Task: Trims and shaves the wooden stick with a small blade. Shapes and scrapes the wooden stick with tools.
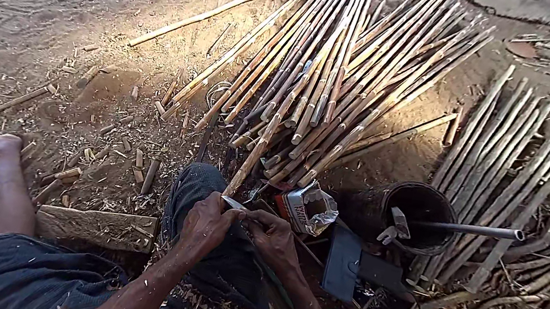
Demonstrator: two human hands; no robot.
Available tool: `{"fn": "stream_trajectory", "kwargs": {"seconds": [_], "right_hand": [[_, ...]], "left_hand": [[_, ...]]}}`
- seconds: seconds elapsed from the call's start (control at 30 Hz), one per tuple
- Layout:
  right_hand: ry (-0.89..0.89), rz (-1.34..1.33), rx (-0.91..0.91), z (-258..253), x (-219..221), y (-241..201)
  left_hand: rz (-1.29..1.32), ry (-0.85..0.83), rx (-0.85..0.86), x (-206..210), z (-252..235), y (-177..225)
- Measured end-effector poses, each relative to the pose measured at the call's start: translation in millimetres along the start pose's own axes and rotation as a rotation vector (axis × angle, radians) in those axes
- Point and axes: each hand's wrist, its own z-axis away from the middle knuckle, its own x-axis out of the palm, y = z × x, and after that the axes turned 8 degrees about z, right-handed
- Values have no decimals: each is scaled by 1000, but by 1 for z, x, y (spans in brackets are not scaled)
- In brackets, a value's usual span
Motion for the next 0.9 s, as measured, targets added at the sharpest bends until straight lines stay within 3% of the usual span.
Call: {"fn": "stream_trajectory", "kwargs": {"seconds": [0.23, 0.33, 0.4, 0.5, 0.63, 0.8, 0.9], "right_hand": [[187, 117, 100, -3, 19, -9], [429, 29, 256, -49, -6, -1], [569, -69, 231, -87, -26, -4], [424, -69, -18, -74, -47, -19], [85, -29, -93, -17, -43, -4], [21, -104, -115, 7, -2, 0], [19, -104, -146, 8, -3, -5]], "left_hand": [[-106, 43, -11, 3, -7, 2], [-133, 63, -25, 14, 7, 3], [-113, 29, -65, 10, 10, 11], [-34, -59, -38, -6, 2, 8], [122, -101, 56, -9, -10, -14], [269, -202, 106, -2, -9, -20], [296, -194, 116, -4, -7, -19]]}}
